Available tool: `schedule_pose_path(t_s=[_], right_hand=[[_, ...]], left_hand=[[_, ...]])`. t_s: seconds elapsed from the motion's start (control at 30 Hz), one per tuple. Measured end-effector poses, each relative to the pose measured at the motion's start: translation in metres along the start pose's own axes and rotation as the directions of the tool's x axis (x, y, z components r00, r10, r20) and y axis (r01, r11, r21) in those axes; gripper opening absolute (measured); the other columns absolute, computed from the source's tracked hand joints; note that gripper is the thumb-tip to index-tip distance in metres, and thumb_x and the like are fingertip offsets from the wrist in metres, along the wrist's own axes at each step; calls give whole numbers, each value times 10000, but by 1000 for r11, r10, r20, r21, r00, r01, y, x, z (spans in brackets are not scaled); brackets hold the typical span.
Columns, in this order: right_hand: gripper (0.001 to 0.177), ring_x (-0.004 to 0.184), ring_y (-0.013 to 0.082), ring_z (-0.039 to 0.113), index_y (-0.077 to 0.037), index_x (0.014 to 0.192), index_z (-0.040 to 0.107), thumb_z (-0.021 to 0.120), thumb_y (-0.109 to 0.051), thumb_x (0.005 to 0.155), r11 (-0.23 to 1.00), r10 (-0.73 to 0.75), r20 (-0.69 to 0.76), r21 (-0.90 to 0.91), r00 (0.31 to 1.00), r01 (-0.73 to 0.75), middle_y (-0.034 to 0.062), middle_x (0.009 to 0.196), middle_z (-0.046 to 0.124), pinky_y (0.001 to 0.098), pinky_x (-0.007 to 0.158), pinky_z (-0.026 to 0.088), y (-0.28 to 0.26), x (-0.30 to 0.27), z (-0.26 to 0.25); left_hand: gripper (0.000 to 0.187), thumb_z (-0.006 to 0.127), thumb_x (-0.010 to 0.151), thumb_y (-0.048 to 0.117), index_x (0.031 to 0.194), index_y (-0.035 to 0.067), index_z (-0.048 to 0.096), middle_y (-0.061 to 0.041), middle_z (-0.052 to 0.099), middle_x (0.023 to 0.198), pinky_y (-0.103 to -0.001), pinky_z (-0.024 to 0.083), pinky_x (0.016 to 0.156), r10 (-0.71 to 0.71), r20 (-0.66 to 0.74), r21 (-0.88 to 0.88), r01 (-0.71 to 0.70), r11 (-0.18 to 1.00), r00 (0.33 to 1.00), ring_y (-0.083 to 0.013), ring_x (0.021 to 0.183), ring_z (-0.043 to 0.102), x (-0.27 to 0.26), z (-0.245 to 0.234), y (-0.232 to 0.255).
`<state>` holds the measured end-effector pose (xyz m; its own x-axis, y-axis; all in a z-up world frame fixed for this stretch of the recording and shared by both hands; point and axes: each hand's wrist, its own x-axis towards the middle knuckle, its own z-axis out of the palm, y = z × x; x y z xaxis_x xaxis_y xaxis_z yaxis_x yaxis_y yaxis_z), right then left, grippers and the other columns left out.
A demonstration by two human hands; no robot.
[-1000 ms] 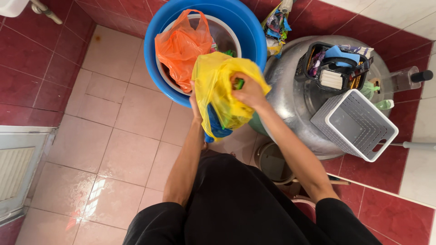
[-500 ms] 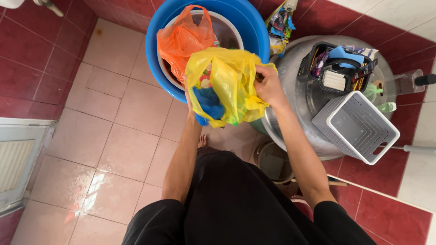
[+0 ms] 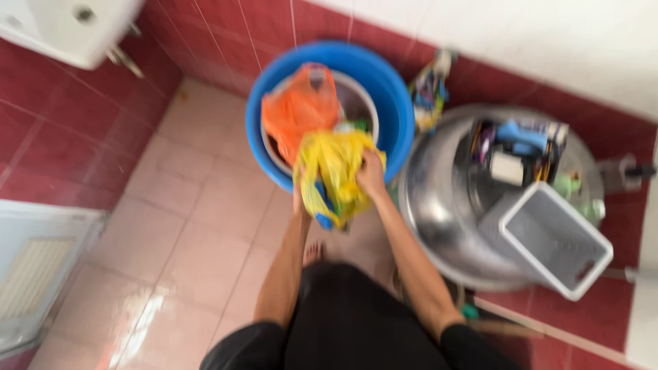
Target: The person unpacks several multi-pack soap bars from a yellow plastic bag into a blue basin. Using red scissors, they cut the plastic wrapping of green and pink soap packs and place the separated bars into a white basket.
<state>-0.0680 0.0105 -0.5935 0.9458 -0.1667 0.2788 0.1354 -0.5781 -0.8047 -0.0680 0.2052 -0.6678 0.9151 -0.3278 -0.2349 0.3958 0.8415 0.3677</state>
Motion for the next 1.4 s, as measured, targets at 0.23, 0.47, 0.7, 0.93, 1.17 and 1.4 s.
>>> schedule_pose_path(t_s=[0.23,0.47,0.7,0.93,1.17,1.4], right_hand=[[293,1029,236,728,-20,1122,736,642,60,856,966,73,-72,252,995,-53,130,1112,758,311,900,549,25,16,-5],[245,1009,170,705,-22,1134,735,670,28,903,907,27,-21,421,999,-15,87,1098,769,294,888,551,40,33,4],[299,936,357,687,-55,1094,731,586,50,854,964,-267,-14,11,964,267,204,971,718,387,790,530,34,86,-8],[255,1033,296,687,-38,1089,725,715,66,856,954,-225,-182,159,957,254,150,1084,721,370,889,535,12,143,-33],[333,1154,395,640,-41,1149,732,681,75,842,933,-357,-122,-8,926,359,184,1204,720,417,1005,503,1,162,-22],[291,1037,488,596,-37,1071,719,624,72,818,930,-260,144,-228,955,288,258,1126,615,512,885,495,14,151,17]], left_hand=[[462,504,1015,401,1366,109,571,-38,720,1081,-350,614,804,-118,-53,236,127,963,992,-162,915,711,-3,5,3],[544,473,1056,552,1253,78,653,-38,699,893,-318,584,634,-82,-39,167,88,982,996,-156,737,680,51,-1,-5],[531,660,946,451,1353,112,615,-44,736,1116,-365,614,770,-27,-176,361,90,928,984,-181,927,717,99,16,13],[540,679,958,383,1378,55,591,-76,703,1218,-377,606,878,122,-64,479,-77,875,990,-196,1056,692,136,74,59],[512,667,1013,346,1426,52,596,-65,697,1216,-337,562,900,218,146,643,-260,720,965,-168,1059,656,171,98,76],[460,474,1191,358,1447,-12,573,-220,652,1303,-508,367,970,465,190,977,-213,-3,865,-421,1223,509,195,15,54]])
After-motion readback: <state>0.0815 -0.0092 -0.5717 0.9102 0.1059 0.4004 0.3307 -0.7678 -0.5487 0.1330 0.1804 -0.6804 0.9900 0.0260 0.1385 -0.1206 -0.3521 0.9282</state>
